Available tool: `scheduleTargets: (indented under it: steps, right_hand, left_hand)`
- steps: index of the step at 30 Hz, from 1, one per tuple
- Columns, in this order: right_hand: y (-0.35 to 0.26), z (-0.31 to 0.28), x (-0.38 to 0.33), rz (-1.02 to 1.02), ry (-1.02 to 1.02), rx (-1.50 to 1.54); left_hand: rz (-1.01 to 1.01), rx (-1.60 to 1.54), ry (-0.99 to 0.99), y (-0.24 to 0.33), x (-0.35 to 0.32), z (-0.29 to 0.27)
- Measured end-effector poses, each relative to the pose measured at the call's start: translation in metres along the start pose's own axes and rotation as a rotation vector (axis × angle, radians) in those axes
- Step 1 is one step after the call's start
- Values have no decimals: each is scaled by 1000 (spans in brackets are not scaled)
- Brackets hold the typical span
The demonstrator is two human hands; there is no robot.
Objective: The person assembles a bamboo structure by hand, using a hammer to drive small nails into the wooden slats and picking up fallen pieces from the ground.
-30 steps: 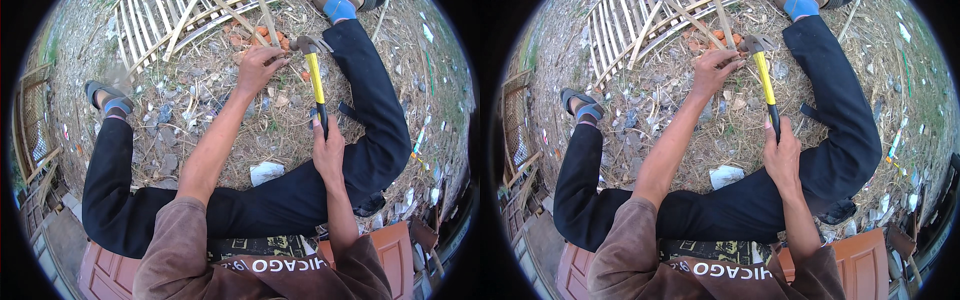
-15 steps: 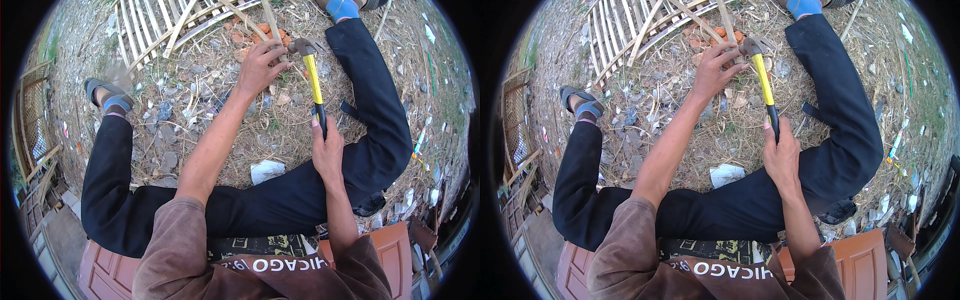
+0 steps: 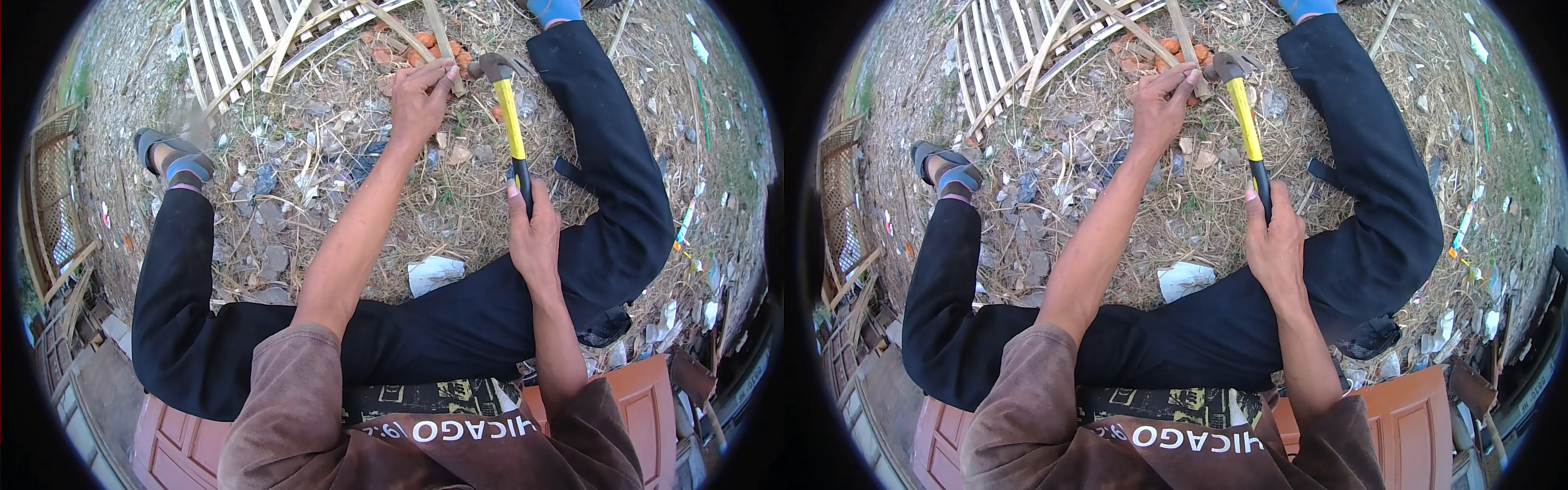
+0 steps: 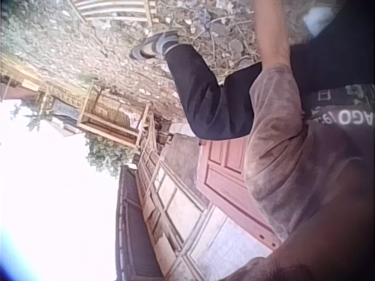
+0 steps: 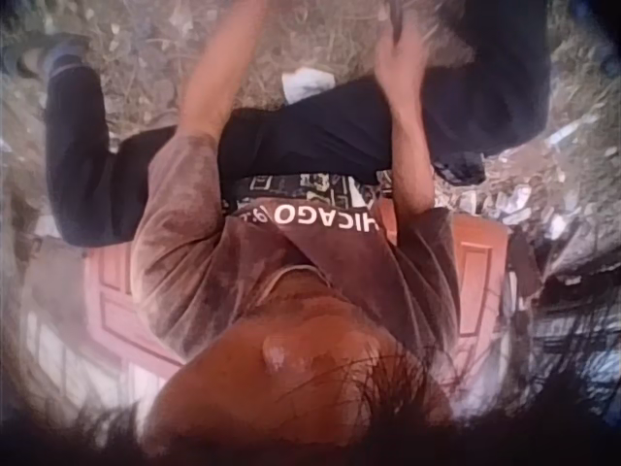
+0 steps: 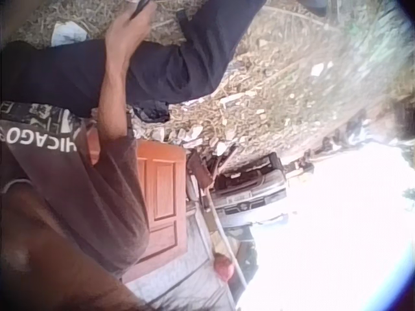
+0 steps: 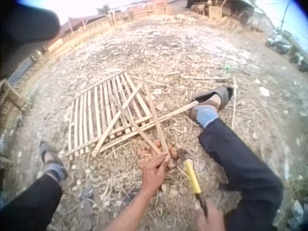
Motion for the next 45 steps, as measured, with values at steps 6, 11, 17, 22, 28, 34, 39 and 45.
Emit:
scheduleTargets:
  steps: [6, 11, 17, 22, 28, 34, 39, 45]
  right_hand:
    - [2, -1, -1, 37, -5, 30]
    - [0, 0, -1, 10, 1, 34]
    - [3, 1, 0, 4, 3, 46]
    - [1, 1, 2, 12, 3, 44]
    - [-2, 5, 4, -49, 17, 48]
    - [-6, 3, 3, -73, 15, 29]
    - [-10, 0, 2, -103, 28, 26]
    - [-21, -2, 2, -171, 22, -7]
  left_hand:
    - [17, 42, -79, -2, 0, 5]
    - [73, 65, -45, -1, 2, 5]
    - [63, -17, -52, 0, 4, 7]
    - [231, 72, 18, -3, 1, 9]
    - [360, 174, 63, 2, 0, 10]
    - [380, 133, 71, 0, -1, 10]
    - [392, 122, 74, -1, -2, 12]
    - [344, 143, 75, -3, -3, 12]
Point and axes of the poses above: each hand's wrist, its own x-axis towards the middle knuckle, its own z-axis out of the palm, y = z × x, the point moved 3 cm from there along x, towards the middle knuckle, and after that the axes turned 8 degrees about y, right-handed, at the moved point
